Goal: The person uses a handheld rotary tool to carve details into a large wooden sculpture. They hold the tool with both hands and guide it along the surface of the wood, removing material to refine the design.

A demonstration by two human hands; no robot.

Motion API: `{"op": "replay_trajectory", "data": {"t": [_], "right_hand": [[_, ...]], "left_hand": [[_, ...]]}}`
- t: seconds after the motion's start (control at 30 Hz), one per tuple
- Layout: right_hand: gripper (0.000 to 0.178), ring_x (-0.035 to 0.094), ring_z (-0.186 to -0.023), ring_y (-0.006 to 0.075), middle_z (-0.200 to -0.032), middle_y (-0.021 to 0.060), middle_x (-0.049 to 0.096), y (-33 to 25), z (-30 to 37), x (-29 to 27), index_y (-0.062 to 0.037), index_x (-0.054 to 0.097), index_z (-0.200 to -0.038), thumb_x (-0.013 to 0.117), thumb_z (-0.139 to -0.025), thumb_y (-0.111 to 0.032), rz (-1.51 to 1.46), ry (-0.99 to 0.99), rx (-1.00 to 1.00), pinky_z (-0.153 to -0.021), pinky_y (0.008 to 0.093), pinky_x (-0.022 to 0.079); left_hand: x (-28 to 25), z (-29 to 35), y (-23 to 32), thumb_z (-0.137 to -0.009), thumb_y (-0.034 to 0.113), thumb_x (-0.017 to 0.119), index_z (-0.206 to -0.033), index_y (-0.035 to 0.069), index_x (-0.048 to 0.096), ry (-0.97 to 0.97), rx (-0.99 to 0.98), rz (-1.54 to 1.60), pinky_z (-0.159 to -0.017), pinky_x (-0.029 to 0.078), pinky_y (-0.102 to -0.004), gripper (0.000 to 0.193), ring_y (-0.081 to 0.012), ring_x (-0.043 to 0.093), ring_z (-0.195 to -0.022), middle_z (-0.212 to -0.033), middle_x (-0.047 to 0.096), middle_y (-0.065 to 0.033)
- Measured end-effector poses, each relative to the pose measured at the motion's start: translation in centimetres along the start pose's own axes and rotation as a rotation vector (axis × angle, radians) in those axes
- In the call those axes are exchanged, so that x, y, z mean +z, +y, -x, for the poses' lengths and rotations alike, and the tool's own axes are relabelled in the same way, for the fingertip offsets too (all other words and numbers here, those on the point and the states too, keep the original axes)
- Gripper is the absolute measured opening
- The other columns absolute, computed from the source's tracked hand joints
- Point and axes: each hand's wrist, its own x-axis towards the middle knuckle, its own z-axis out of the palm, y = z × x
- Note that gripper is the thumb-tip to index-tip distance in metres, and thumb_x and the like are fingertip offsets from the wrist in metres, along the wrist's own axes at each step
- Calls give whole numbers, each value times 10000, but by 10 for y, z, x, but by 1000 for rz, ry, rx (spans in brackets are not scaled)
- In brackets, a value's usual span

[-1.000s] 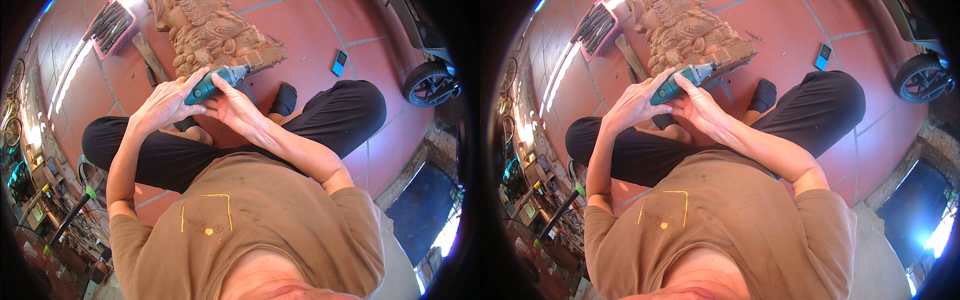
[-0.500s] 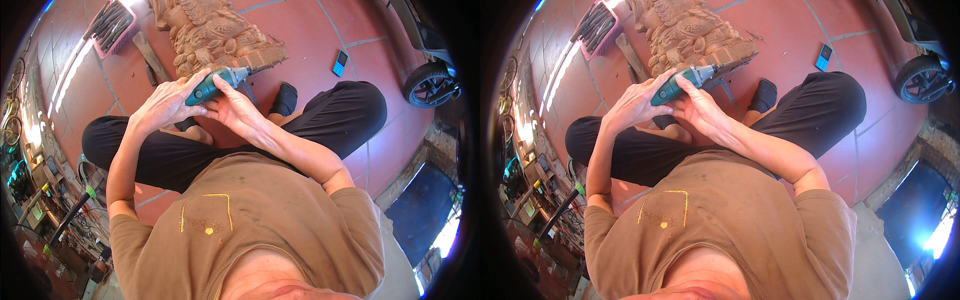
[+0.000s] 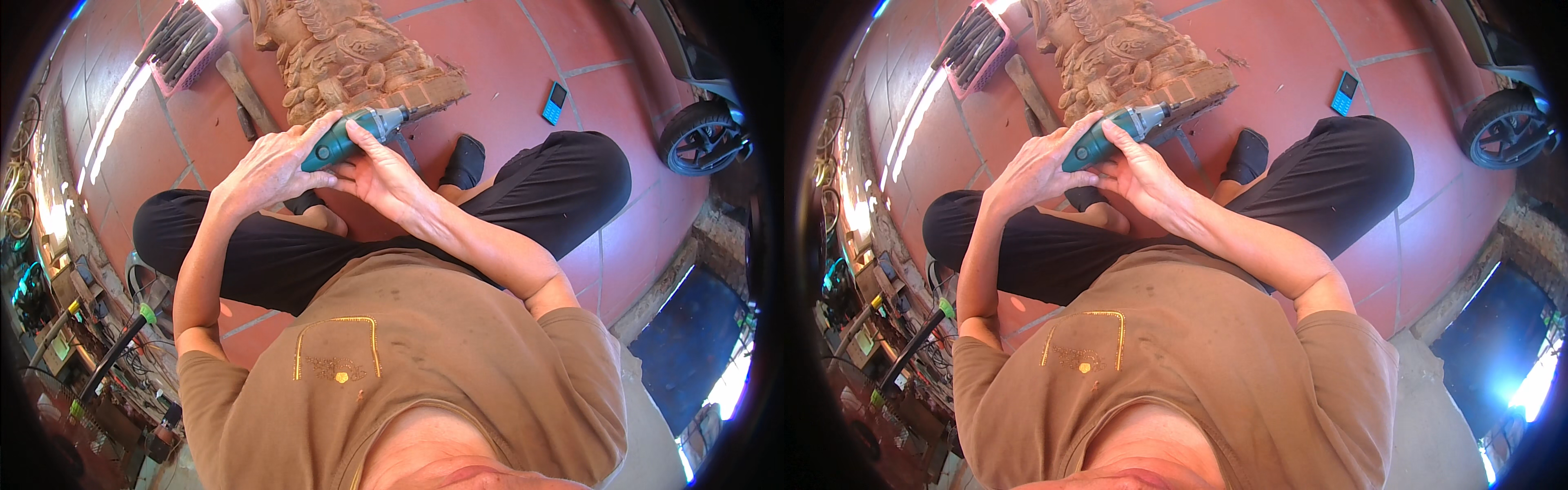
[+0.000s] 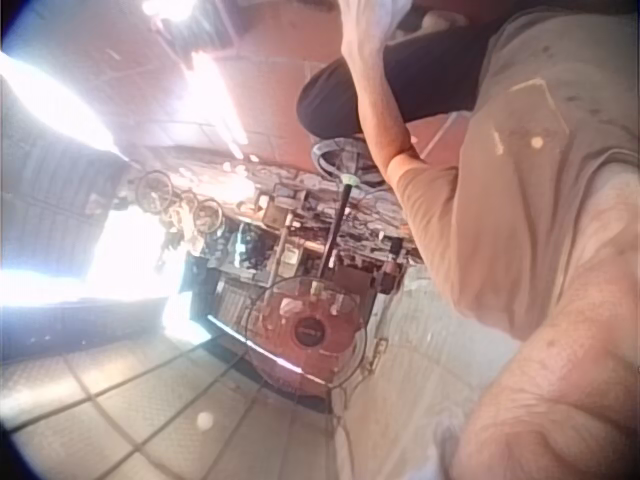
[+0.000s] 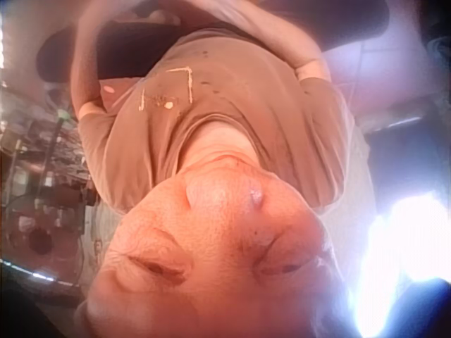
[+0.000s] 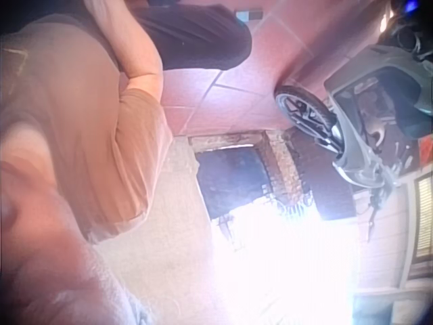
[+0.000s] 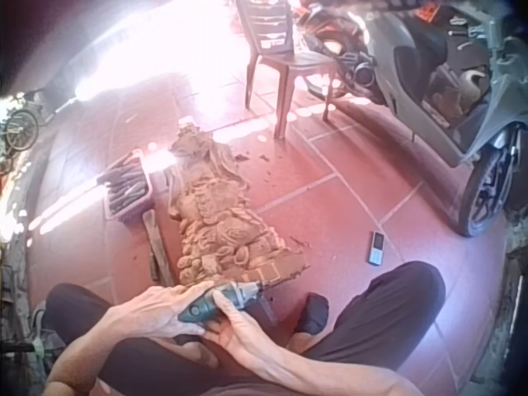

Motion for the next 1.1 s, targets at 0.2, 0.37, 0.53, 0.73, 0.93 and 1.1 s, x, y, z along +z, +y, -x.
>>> {"op": "replay_trajectory", "data": {"t": [0.2,0.37,0.53,0.73,0.93,1.1], "right_hand": [[475,664,-1122,235,-1203,116,670,0,0,0,-54,575,-1278,673,-981,-410,15,-1,-6,-934,434,566],[488,658,-1147,237,-1227,118,665,0,0,0,-54,568,-1294,672,-981,-413,25,-18,-7,-947,436,560],[490,659,-1145,238,-1223,118,666,-1,-2,-2,-51,567,-1294,673,-980,-412,30,-24,-9,-941,438,566],[489,656,-1148,238,-1233,117,657,0,-2,0,-50,565,-1295,675,-980,-407,11,-24,-9,-933,443,570],[482,658,-1142,239,-1226,114,658,0,-3,-2,-57,573,-1283,680,-976,-412,25,-9,-7,-932,443,569],[460,668,-1120,231,-1204,107,670,-2,-7,-3,-61,585,-1261,679,-977,-411,39,-23,-15,-921,436,572]], "left_hand": [[4,0,-3,-841,369,770,-1558,149,327,81,83,-5,-840,512,-509,872,-442,654,-962,-1062,656,-252],[5,1,-4,-843,372,768,-1559,147,326,88,82,2,-841,512,-507,871,-443,655,-960,-1070,658,-255],[4,0,-4,-842,374,770,-1558,143,328,81,79,5,-837,514,-503,872,-443,656,-965,-1089,659,-263],[5,0,-5,-844,373,769,-1556,139,331,91,88,-5,-836,514,-498,868,-441,657,-958,-1078,658,-262],[4,0,-5,-835,374,777,-1562,151,323,64,60,-12,-853,512,-494,886,-435,651,-990,-1101,655,-244],[1,-1,-1,-817,375,795,-1579,179,297,16,-1,-7,-884,516,-484,931,-423,648,-1055,-1167,654,-217]]}}
